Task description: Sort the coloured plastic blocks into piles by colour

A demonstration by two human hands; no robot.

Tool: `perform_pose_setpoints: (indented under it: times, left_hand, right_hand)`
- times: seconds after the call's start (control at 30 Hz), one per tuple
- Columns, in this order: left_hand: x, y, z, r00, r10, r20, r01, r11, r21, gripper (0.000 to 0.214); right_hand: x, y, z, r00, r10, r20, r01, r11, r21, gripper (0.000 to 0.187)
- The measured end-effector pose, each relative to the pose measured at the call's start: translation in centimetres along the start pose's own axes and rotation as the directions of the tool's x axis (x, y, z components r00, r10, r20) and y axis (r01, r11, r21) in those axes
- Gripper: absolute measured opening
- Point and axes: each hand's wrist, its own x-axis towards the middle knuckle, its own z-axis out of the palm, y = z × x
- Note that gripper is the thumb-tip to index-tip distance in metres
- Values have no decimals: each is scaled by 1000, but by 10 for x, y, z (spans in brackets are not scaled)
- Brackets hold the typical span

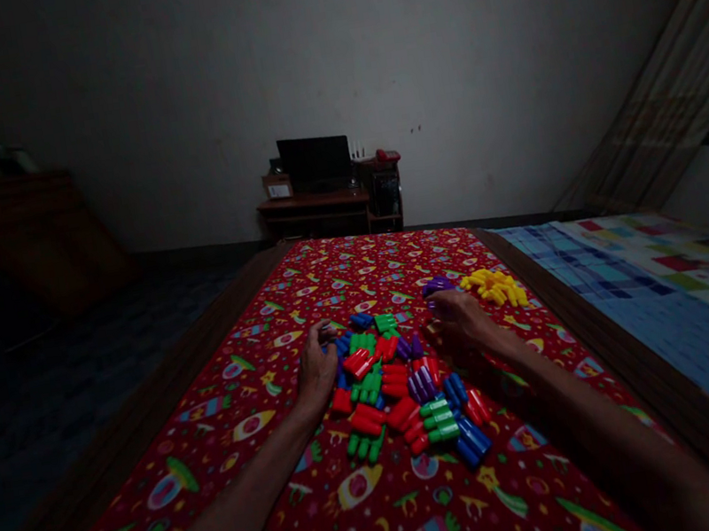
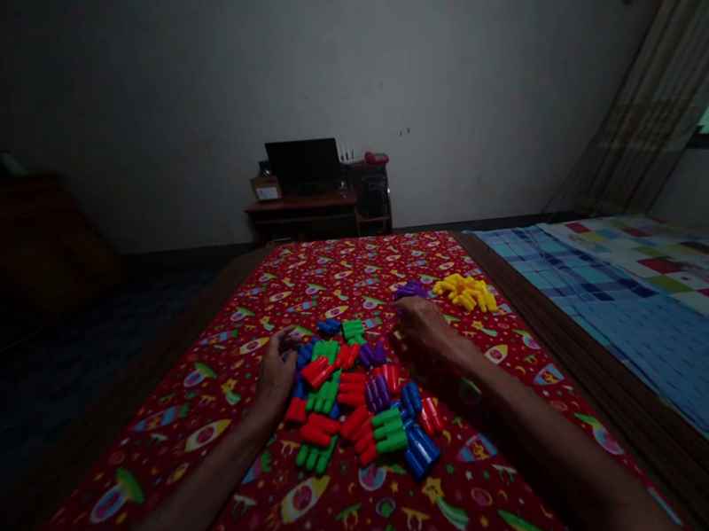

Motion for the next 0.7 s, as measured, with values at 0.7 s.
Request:
perform_pose_setpoints:
  times: [0.7]
  left_hand:
    - [1, -2, 1, 1000, -15, 8, 15, 1000, -3, 40]
  right_hand:
    - [16, -17, -2, 978, 49, 205, -83, 983, 162, 26]
